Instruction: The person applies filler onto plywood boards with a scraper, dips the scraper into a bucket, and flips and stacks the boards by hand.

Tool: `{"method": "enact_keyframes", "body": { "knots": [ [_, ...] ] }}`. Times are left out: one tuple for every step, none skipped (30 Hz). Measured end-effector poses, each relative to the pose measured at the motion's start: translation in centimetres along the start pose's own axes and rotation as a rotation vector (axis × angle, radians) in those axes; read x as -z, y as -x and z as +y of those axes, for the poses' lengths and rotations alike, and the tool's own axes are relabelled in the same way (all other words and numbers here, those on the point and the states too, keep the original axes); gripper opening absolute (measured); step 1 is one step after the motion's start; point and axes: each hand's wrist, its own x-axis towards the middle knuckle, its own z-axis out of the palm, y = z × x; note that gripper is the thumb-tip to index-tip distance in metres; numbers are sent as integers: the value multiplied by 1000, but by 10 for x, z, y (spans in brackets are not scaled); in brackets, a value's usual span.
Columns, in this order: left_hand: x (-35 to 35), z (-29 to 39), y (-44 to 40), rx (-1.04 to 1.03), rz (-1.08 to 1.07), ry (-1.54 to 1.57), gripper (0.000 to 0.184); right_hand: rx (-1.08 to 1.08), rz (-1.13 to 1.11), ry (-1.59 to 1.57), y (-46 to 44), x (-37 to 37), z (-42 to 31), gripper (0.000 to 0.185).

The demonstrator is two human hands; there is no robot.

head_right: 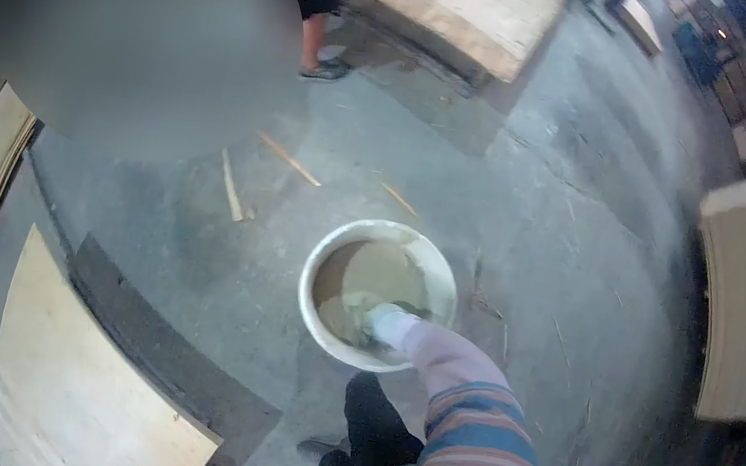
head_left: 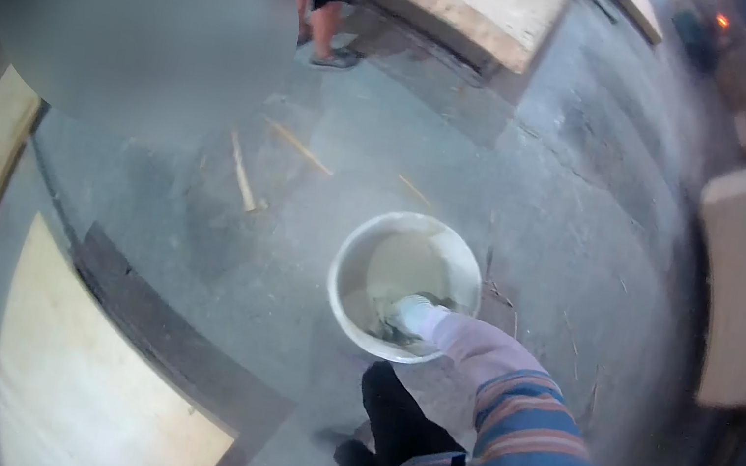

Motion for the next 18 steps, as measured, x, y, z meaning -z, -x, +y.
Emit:
{"method": "enact_keyframes", "body": {
  "knots": [
    [5,-10,7,0,27,-34,36,31,-4,85,-2,-4,7,32],
    [7,-24,18,5,53,-77,34,142,-20,403,16,11,3,32],
    [9,-43,28,1,75,-136,33,180,-106,393,47,56,-11,34],
    [5,-67,40,-9,89,-239,32,242,-41,376,47,66,-2,32],
    [-6,-95,50,-15,110,-335,31,288,19,298,49,67,9,31],
    [-14,-118,56,2,140,-392,30,312,57,155,50,73,17,29],
    [-32,-153,51,-16,284,-323,38,299,64,-67,52,80,23,28],
    [-48,-183,37,111,273,-434,44,251,52,-376,58,87,26,27],
    [2,-117,62,229,218,-139,38,198,24,-690,70,92,22,26],
    [9,-120,62,311,265,-143,40,179,5,-930,84,97,17,25],
    [9,-141,52,328,367,-18,39,179,-2,-1068,102,109,7,24],
    [12,-168,34,335,463,92,39,188,1,-1152,122,126,-6,24],
    [18,-190,19,362,549,93,39,166,43,-1056,142,147,-24,24],
    [27,-212,1,381,633,89,39,87,122,-833,174,187,-62,26],
    [37,-212,-6,363,701,67,39,4,192,-610,193,236,-88,28],
    [53,-227,-31,325,780,45,40,151,323,-512,195,255,-94,30],
    [61,-267,-73,280,860,-72,42,287,445,-415,203,258,-100,32],
    [61,-300,-104,235,922,-182,44,324,481,-488,227,265,-140,32]
  ]
}}
